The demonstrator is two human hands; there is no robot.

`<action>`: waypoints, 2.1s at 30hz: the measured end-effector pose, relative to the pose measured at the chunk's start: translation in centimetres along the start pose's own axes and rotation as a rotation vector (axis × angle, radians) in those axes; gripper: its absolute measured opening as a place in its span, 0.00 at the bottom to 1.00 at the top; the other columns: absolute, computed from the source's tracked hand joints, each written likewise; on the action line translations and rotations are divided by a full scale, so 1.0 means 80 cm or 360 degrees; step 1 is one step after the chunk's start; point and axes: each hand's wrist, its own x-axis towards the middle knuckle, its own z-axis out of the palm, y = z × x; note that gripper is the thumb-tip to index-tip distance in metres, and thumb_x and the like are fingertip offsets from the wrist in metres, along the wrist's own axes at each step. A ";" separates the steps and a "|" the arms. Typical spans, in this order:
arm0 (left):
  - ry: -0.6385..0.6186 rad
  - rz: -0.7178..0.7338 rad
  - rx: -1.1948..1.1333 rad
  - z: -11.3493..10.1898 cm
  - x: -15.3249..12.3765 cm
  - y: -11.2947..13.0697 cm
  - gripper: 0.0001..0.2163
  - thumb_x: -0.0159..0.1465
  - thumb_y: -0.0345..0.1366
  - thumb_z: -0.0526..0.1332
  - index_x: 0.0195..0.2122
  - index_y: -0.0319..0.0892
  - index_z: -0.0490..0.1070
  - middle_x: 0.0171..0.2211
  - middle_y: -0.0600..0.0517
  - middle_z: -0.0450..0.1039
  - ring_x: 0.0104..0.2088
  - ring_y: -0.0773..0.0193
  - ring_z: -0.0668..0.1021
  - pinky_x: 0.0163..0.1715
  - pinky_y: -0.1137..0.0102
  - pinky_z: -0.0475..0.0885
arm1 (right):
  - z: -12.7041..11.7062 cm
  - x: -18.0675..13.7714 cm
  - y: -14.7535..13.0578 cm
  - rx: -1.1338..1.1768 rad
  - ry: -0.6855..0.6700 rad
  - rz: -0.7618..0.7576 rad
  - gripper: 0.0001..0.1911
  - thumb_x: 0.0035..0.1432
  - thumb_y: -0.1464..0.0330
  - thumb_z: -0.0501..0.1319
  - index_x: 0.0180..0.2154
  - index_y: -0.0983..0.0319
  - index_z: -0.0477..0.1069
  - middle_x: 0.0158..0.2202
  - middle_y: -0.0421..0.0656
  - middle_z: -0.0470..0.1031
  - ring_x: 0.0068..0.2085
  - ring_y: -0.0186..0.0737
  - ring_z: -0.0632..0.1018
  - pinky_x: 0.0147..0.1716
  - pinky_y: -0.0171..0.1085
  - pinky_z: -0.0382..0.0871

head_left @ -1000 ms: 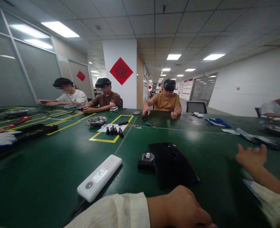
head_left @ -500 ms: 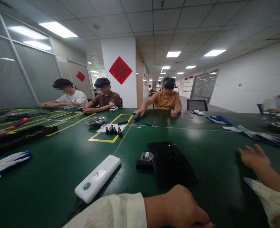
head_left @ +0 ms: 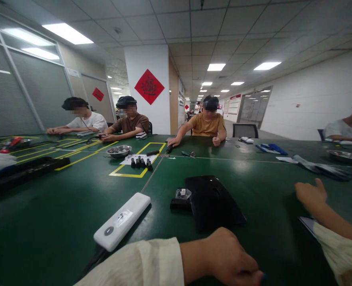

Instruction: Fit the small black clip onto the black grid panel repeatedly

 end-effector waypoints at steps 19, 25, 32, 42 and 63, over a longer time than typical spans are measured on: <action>0.0025 0.0060 0.0006 0.006 -0.002 0.000 0.15 0.60 0.41 0.55 0.19 0.42 0.64 0.14 0.57 0.69 0.17 0.71 0.70 0.15 0.74 0.55 | 0.022 -0.106 -0.237 0.0649 -0.0352 -0.0843 0.32 0.58 0.72 0.49 0.63 0.70 0.42 0.39 0.43 0.78 0.53 0.39 0.70 0.59 0.47 0.49; 0.0054 0.0054 -0.0013 0.010 0.000 0.000 0.15 0.60 0.40 0.56 0.18 0.42 0.63 0.14 0.57 0.69 0.17 0.71 0.70 0.15 0.73 0.54 | 0.038 -0.110 -0.227 0.1021 -0.0501 -0.0671 0.36 0.58 0.70 0.50 0.64 0.68 0.36 0.42 0.43 0.77 0.55 0.39 0.68 0.54 0.46 0.58; 0.0102 0.0080 -0.0084 0.011 0.000 -0.003 0.14 0.60 0.39 0.54 0.18 0.42 0.63 0.13 0.57 0.67 0.16 0.71 0.67 0.15 0.73 0.54 | 0.018 -0.112 -0.225 0.1176 -0.0619 -0.0605 0.32 0.56 0.73 0.44 0.63 0.66 0.42 0.51 0.47 0.71 0.49 0.39 0.73 0.50 0.42 0.63; -0.0020 0.0493 -0.0127 -0.007 0.007 0.012 0.13 0.61 0.35 0.55 0.19 0.42 0.64 0.12 0.58 0.62 0.15 0.72 0.64 0.20 0.73 0.60 | -0.070 -0.194 -0.335 0.0971 -0.0667 -0.1806 0.31 0.57 0.60 0.54 0.60 0.61 0.51 0.53 0.50 0.64 0.50 0.44 0.69 0.48 0.43 0.63; 0.0271 0.0439 -0.0056 0.009 0.003 0.007 0.18 0.61 0.39 0.56 0.15 0.42 0.57 0.10 0.58 0.59 0.14 0.71 0.63 0.17 0.72 0.58 | -0.109 -0.062 -0.293 0.1246 -0.1720 -0.0765 0.23 0.57 0.71 0.53 0.55 0.65 0.63 0.30 0.43 0.75 0.20 0.29 0.73 0.20 0.29 0.68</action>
